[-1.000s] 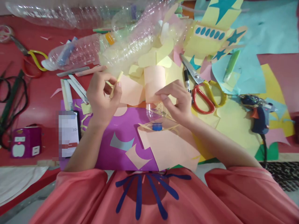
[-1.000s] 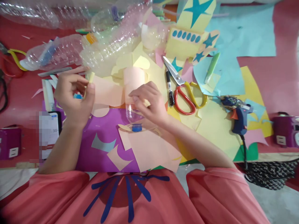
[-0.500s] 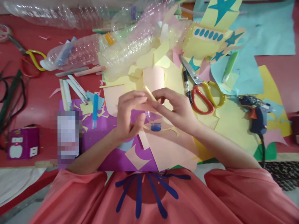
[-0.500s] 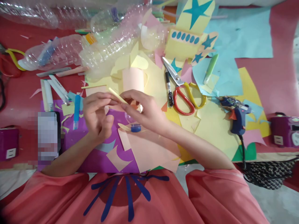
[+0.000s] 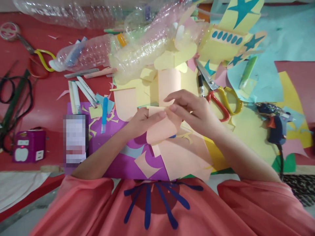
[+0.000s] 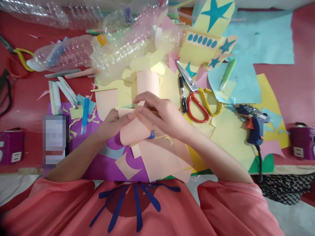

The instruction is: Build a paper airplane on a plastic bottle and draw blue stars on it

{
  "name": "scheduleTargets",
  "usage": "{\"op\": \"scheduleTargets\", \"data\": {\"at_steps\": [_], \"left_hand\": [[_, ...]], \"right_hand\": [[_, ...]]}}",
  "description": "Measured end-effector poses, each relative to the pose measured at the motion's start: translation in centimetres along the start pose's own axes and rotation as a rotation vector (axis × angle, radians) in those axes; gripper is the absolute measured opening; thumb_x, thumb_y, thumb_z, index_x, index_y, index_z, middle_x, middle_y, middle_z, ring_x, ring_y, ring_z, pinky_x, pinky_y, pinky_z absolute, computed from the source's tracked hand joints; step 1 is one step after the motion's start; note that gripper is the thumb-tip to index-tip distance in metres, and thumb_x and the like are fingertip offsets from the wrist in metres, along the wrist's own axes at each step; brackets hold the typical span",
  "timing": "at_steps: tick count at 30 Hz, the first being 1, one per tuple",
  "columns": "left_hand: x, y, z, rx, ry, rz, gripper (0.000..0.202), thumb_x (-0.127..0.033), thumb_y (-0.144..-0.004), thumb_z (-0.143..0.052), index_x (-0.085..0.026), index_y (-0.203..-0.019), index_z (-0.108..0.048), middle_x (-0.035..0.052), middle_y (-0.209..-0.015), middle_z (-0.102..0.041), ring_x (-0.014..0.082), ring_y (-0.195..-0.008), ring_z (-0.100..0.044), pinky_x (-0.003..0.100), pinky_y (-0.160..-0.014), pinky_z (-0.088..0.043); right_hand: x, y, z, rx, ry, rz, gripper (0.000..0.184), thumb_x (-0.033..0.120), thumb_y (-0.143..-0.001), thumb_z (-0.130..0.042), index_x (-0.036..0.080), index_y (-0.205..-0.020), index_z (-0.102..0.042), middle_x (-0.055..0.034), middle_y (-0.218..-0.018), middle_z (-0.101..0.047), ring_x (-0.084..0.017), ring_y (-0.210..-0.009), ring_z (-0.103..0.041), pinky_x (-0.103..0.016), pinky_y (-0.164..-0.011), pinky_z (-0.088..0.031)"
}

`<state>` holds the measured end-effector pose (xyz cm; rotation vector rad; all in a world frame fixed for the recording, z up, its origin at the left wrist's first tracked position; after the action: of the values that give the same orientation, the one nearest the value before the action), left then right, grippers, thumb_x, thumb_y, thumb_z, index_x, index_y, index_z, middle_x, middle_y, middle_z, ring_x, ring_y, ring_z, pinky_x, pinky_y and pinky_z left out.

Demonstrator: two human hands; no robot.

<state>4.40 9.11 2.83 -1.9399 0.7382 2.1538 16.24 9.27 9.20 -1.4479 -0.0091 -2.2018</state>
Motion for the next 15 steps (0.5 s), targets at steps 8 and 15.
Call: {"op": "scheduleTargets", "data": {"at_steps": [8, 15], "left_hand": [[1.6, -1.4, 2.2, -0.197, 0.293, 0.009, 0.049, -0.068, -0.066, -0.072, -0.02, -0.069, -0.063, 0.0028, -0.066, -0.067, 0.0209, -0.066, -0.07, 0.029, -0.05, -0.055], [1.8, -1.0, 2.3, -0.262, 0.154, 0.014, 0.044, -0.056, -0.063, -0.081, -0.018, -0.063, -0.06, -0.0012, -0.06, -0.06, 0.0123, -0.055, -0.058, 0.024, -0.048, -0.044]], "right_hand": [[-2.2, 6.3, 10.8, -0.367, 0.303, -0.204, 0.021, 0.038, -0.085, -0.068, 0.034, -0.105, -0.073, -0.0076, -0.089, -0.073, -0.015, -0.067, -0.067, -0.033, -0.051, -0.048], [-11.3, 19.6, 23.4, -0.578, 0.789, -0.85, 0.038, 0.06, -0.036, -0.087, 0.035, -0.054, -0.066, -0.0063, -0.058, -0.048, -0.014, -0.052, -0.035, -0.045, -0.055, -0.02]]}}
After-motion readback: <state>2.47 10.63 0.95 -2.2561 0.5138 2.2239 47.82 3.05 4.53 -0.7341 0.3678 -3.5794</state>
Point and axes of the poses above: each hand's wrist, its own y-axis away from the middle knuckle, its own z-axis out of the back of the hand, x = y × z, the point moved 9 cm from there along -y, towards the middle knuckle
